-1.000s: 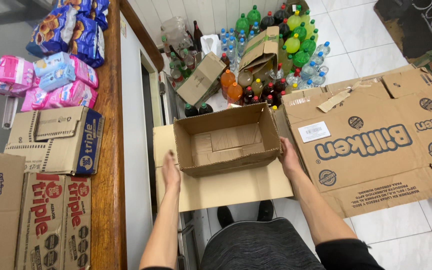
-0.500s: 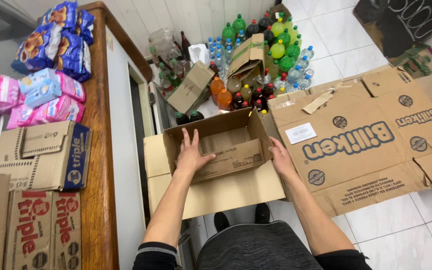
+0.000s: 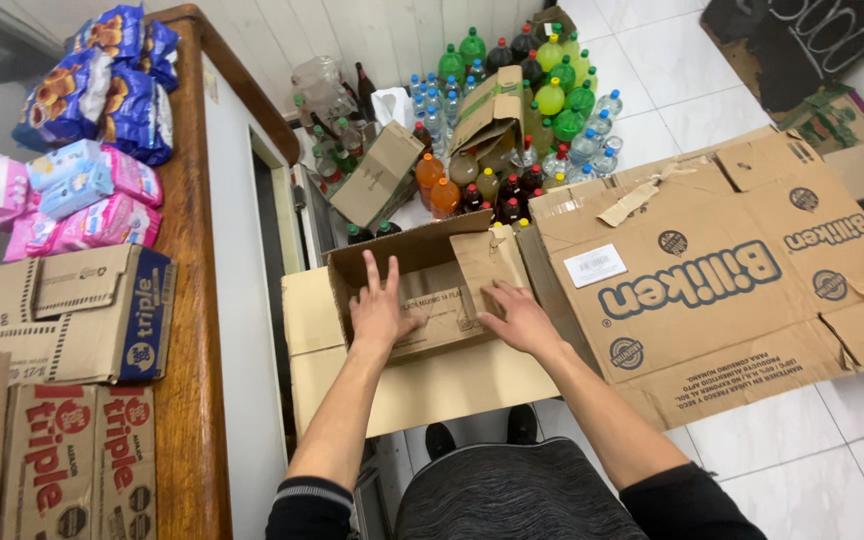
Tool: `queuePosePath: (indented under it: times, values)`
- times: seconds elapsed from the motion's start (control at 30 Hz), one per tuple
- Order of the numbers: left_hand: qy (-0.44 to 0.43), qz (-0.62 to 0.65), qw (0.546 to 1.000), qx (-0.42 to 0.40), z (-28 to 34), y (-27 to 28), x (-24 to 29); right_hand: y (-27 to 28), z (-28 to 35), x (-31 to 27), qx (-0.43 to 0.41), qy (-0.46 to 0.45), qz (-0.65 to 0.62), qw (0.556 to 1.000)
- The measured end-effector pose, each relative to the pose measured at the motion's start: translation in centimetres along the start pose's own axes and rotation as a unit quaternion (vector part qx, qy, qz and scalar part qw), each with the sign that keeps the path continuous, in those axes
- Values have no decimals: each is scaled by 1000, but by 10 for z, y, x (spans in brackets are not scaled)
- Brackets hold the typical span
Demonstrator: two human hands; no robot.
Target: The person assembles several cardboard boxes by folding the flaps together and interlocking them to secure the base of each box.
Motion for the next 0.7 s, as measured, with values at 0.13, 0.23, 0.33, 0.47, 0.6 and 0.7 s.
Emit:
queuePosePath:
  times: [0.13, 0.23, 0.33, 0.47, 0.6, 0.7]
  values:
    - [-10, 12, 997, 71, 36, 28, -9, -28, -35, 14, 0, 21, 126, 992]
    - [11, -10, 973, 230, 58, 40, -47, -35, -54, 16, 10, 17, 171, 985]
    - [60, 110, 960, 249, 65, 19, -96, -27, -66, 7, 33, 24, 322, 946]
    - [111, 166, 973, 118, 65, -7, -119, -3, -91, -25, 204, 131, 394, 887]
    - [97, 167, 977, 86, 71, -7, -122, 9, -107, -40, 151, 168, 422, 878]
    - [92, 190, 974, 79, 66, -17, -144, 24, -112, -50, 118, 174, 424, 881]
Point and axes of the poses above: each hand's wrist, its own z-axis away from the middle knuckle, its own y-axis out of the back of the hand, x = y × z, the point moved 8 cm from there along -z, towards the middle knuckle, and after that the axes turned 12 degrees about z, right-handed, at the moved point
